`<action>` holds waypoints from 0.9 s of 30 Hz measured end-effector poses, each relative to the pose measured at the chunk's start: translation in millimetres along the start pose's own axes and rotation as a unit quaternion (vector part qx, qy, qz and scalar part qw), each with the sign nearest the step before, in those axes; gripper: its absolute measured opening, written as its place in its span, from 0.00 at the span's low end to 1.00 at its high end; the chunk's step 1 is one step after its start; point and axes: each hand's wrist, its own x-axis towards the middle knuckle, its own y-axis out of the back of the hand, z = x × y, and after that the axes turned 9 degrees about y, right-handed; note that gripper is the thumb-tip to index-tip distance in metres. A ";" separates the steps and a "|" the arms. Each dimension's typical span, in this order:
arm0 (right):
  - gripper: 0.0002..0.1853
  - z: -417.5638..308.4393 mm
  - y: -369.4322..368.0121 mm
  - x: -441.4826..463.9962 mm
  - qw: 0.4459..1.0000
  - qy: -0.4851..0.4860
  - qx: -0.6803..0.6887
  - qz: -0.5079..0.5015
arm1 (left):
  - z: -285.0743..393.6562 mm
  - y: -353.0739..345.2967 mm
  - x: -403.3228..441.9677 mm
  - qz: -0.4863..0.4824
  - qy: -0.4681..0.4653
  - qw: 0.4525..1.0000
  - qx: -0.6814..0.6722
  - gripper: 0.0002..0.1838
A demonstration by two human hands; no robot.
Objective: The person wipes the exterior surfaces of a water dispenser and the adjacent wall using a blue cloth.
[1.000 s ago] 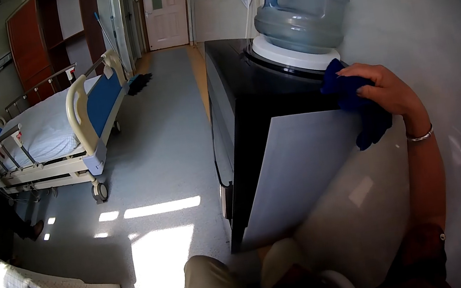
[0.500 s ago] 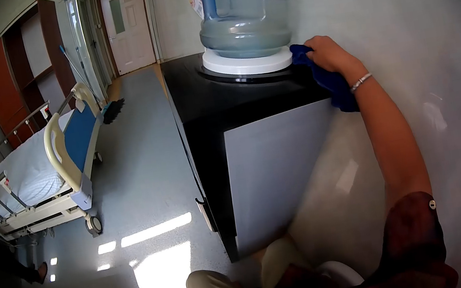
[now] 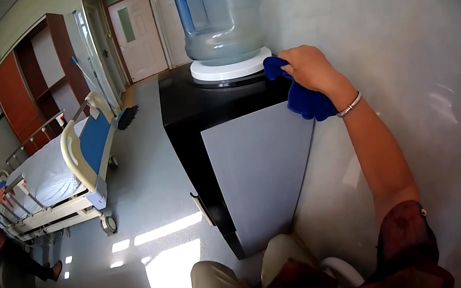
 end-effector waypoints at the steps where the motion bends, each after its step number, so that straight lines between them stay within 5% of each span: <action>1: 0.07 -3.5 -0.8 -4.1 1.000 0.008 0.007 0.000 | -4.2 -3.4 0.4 0.008 -0.003 1.000 -0.001 0.28; 3: 0.07 -5.1 -1.6 -9.3 0.999 0.018 0.001 0.041 | 4.1 1.5 -2.3 -0.003 0.032 0.999 -0.001 0.28; 4: 0.07 -3.8 -2.8 -9.8 0.999 0.029 0.010 0.043 | -32.1 -25.6 23.0 0.095 0.020 0.995 0.036 0.29; 11: 0.04 4.4 -19.7 -8.5 0.993 0.033 -0.059 0.096 | -11.7 -13.8 6.4 0.079 0.053 0.995 0.027 0.27; 23: 0.05 10.1 -22.2 -6.0 0.994 0.039 -0.082 0.068 | -9.7 -7.9 3.4 0.025 0.032 0.999 0.000 0.30; 27: 0.14 28.3 -26.2 -1.5 0.994 0.019 -0.106 -0.018 | -6.2 -3.0 -0.1 -0.007 0.050 0.999 -0.006 0.31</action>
